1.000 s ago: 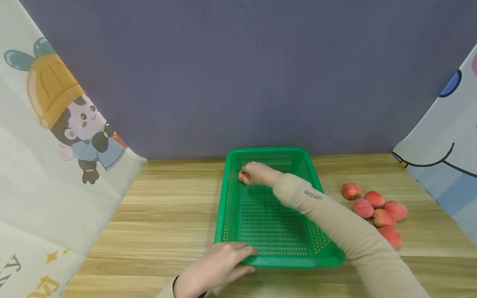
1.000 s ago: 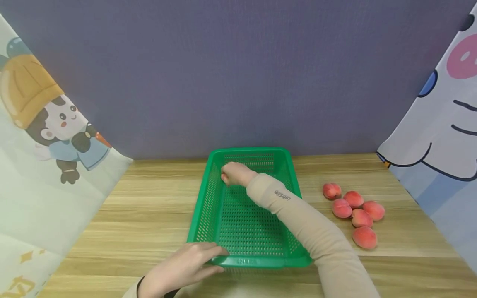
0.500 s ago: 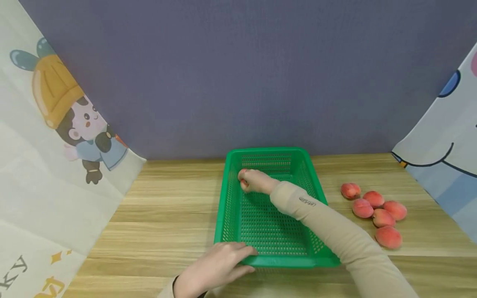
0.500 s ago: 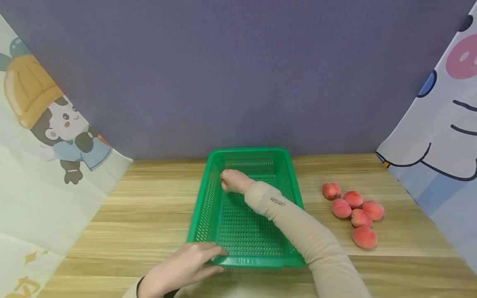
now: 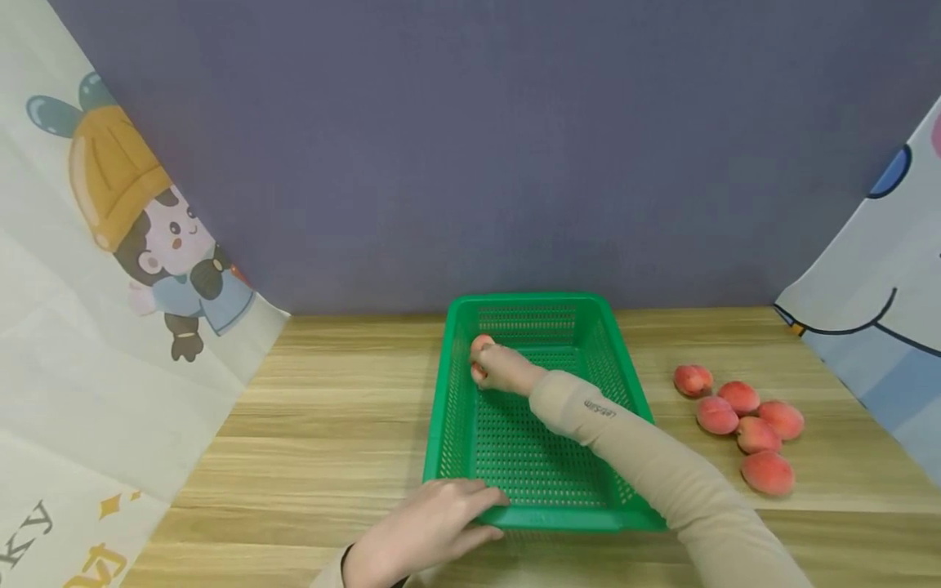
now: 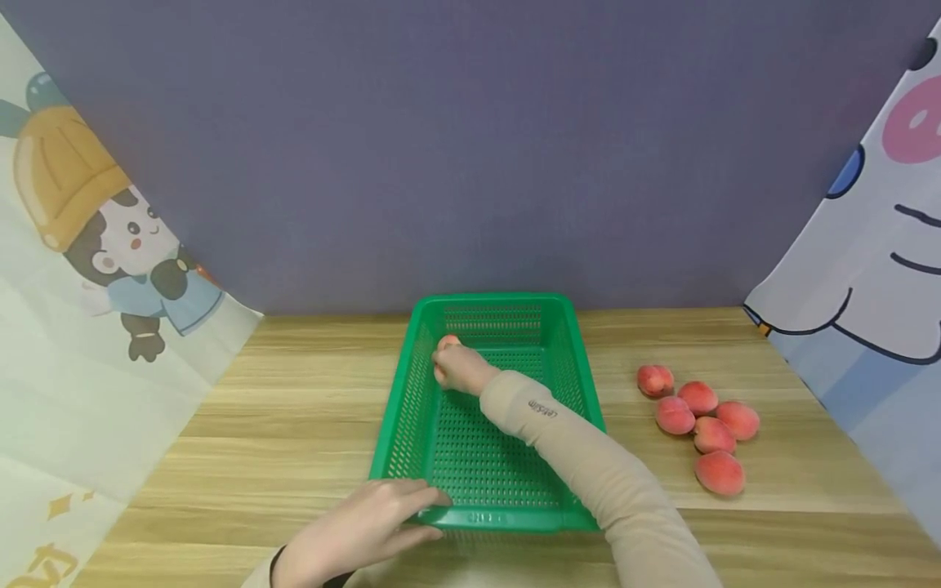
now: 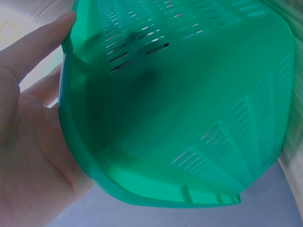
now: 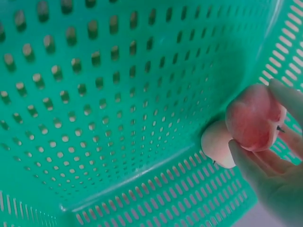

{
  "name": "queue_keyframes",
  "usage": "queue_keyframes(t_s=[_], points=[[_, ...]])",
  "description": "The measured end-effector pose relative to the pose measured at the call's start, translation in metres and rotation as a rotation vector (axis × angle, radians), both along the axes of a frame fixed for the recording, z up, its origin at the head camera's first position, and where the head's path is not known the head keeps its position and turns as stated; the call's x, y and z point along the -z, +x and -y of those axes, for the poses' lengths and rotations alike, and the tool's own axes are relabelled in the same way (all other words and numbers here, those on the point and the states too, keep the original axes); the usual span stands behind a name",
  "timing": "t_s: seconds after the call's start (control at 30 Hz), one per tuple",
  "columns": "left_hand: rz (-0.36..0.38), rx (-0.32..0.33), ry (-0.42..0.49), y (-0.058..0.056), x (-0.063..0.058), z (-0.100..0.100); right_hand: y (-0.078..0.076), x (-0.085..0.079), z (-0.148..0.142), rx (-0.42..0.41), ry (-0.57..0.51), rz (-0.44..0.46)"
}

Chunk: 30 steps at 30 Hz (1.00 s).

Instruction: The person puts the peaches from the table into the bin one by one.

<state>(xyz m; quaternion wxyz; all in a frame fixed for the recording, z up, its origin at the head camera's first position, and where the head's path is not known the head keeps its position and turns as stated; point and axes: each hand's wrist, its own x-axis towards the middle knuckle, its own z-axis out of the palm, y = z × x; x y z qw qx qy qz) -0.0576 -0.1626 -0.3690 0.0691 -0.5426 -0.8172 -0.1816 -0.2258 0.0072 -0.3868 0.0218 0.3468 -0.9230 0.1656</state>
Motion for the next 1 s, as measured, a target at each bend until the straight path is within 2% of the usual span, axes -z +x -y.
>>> queue_keyframes(t_s=[0.2, 0.47, 0.8, 1.0], points=[[0.003, -0.001, -0.005, -0.001, 0.000, 0.000, -0.002, 0.009, 0.002, -0.011, 0.007, -0.062], [0.002, 0.001, 0.002, -0.003, 0.002, 0.000, -0.003, 0.018, 0.002, 0.036, 0.082, -0.032], [0.003, -0.005, 0.005, -0.005, 0.006, 0.000, -0.003, 0.023, 0.004, 0.084, 0.113, -0.057], [0.020, 0.005, 0.007, -0.006, 0.007, 0.000, -0.004, 0.027, 0.005, 0.084, 0.129, -0.100]])
